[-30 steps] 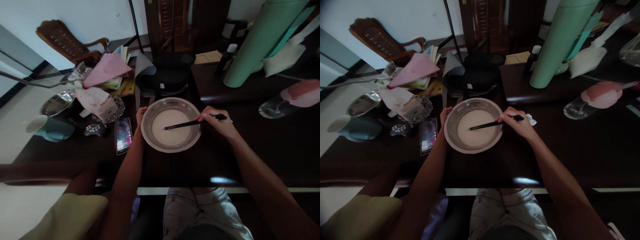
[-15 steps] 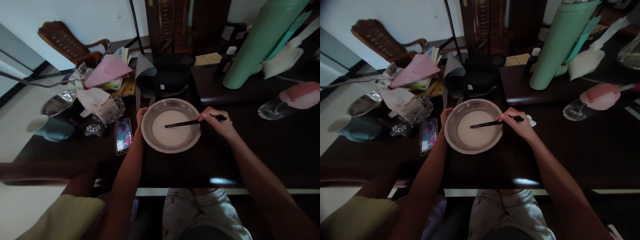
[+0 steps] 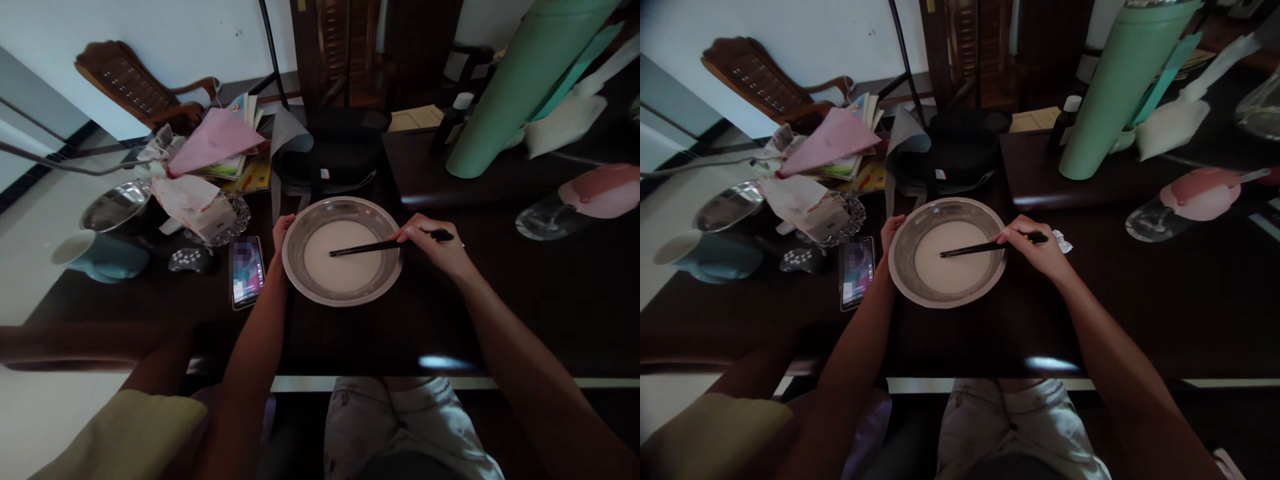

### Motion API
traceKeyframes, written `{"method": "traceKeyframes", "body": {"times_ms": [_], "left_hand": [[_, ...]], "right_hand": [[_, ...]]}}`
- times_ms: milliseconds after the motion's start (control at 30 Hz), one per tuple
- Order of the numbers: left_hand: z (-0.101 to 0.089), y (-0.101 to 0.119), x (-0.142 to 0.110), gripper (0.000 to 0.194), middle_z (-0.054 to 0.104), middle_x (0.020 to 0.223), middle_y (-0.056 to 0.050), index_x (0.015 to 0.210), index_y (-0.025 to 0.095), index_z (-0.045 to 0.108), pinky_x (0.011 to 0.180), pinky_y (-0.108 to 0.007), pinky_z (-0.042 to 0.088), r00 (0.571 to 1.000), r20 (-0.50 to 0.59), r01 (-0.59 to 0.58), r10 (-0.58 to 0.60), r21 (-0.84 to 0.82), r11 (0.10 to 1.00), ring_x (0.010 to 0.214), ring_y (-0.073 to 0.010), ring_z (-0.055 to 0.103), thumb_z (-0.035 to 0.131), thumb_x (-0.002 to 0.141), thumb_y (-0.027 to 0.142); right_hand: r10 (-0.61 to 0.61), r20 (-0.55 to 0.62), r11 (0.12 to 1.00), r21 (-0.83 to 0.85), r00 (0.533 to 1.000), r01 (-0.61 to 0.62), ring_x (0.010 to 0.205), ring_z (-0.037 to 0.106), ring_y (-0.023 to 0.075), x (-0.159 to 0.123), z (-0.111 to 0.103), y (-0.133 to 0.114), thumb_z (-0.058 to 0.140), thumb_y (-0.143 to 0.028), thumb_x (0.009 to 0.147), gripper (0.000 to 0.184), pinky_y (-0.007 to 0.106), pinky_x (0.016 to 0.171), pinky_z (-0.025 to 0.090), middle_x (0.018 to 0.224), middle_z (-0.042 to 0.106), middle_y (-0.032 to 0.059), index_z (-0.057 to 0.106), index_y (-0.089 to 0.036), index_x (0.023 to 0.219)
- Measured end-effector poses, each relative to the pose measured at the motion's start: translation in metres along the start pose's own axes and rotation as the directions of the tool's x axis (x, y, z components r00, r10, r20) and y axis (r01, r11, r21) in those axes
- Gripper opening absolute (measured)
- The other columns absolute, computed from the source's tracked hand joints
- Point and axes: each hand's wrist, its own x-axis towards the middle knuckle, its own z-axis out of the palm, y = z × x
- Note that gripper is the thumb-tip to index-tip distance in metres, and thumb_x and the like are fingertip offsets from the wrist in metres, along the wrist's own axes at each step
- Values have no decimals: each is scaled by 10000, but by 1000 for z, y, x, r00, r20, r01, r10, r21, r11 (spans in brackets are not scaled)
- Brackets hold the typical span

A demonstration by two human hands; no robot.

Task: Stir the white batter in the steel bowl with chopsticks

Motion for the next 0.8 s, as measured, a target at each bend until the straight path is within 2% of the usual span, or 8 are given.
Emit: {"method": "traceKeyframes", "body": {"times_ms": [133, 233, 367, 433, 533, 600, 667, 800], "left_hand": [[0, 0, 1, 247, 591, 492, 17, 552, 212, 592, 566, -260, 490, 1000, -19, -6, 7, 13, 1000, 456, -136, 555, 587, 790, 278], [1, 0, -2, 238, 595, 503, 10, 564, 209, 605, 582, -276, 499, 1000, -4, -4, 4, 8, 1000, 462, -148, 558, 554, 789, 272], [5, 0, -6, 197, 642, 557, -9, 684, 203, 684, 672, -320, 542, 996, 90, -1, 4, -40, 999, 599, -208, 652, 517, 769, 263], [6, -1, -7, 206, 693, 627, -25, 773, 189, 721, 731, -339, 556, 991, 133, -3, 11, -63, 998, 727, -243, 699, 528, 745, 257], [6, -1, -7, 258, 732, 708, -33, 866, 180, 744, 786, -345, 558, 987, 160, -3, 14, -65, 998, 829, -258, 719, 547, 728, 271], [5, -1, -6, 230, 707, 651, -26, 831, 188, 742, 779, -337, 559, 990, 143, -1, 7, -45, 999, 797, -250, 719, 553, 742, 284], [3, 0, -5, 190, 653, 563, -15, 727, 198, 718, 740, -317, 556, 995, 98, -3, 5, -21, 1000, 712, -229, 705, 549, 767, 277], [-1, 0, 0, 237, 613, 517, 4, 575, 205, 636, 628, -268, 519, 1000, 12, -19, 19, 7, 1000, 526, -161, 618, 557, 793, 255]], "right_hand": [[48, -94, 994, 103, 994, -39, 694, 694, 202, 0, -6, 2, 631, -505, 911, 385, 384, 756, 532, 681, 717, 17, 713, -267, 620], [53, -13, 990, 132, 999, -50, 673, 684, 200, -1, -3, 0, 629, -509, 908, 391, 377, 725, 537, 670, 706, 19, 712, -263, 616], [-11, 89, 1000, 25, 996, 9, 768, 684, 208, 0, 4, -2, 648, -478, 897, 314, 370, 731, 522, 775, 764, 34, 745, -261, 692], [-30, 66, 999, -16, 997, 31, 799, 684, 214, 1, 3, -1, 659, -459, 892, 278, 377, 745, 518, 808, 776, 35, 753, -266, 716], [-1, -46, 1000, -11, 999, 1, 794, 701, 217, 1, -2, 0, 653, -458, 900, 286, 396, 777, 525, 788, 764, 26, 749, -273, 704], [25, -113, 999, 32, 993, -22, 744, 705, 212, 0, -5, 1, 638, -472, 911, 331, 402, 773, 531, 732, 742, 20, 735, -272, 666], [39, -119, 996, 79, 992, -30, 693, 697, 202, 0, -6, 1, 632, -485, 914, 370, 395, 757, 534, 681, 721, 17, 720, -267, 627], [22, 11, 998, 54, 1000, -22, 715, 686, 201, 0, 2, -2, 650, -502, 893, 351, 378, 726, 530, 716, 743, 24, 732, -263, 649]]}}
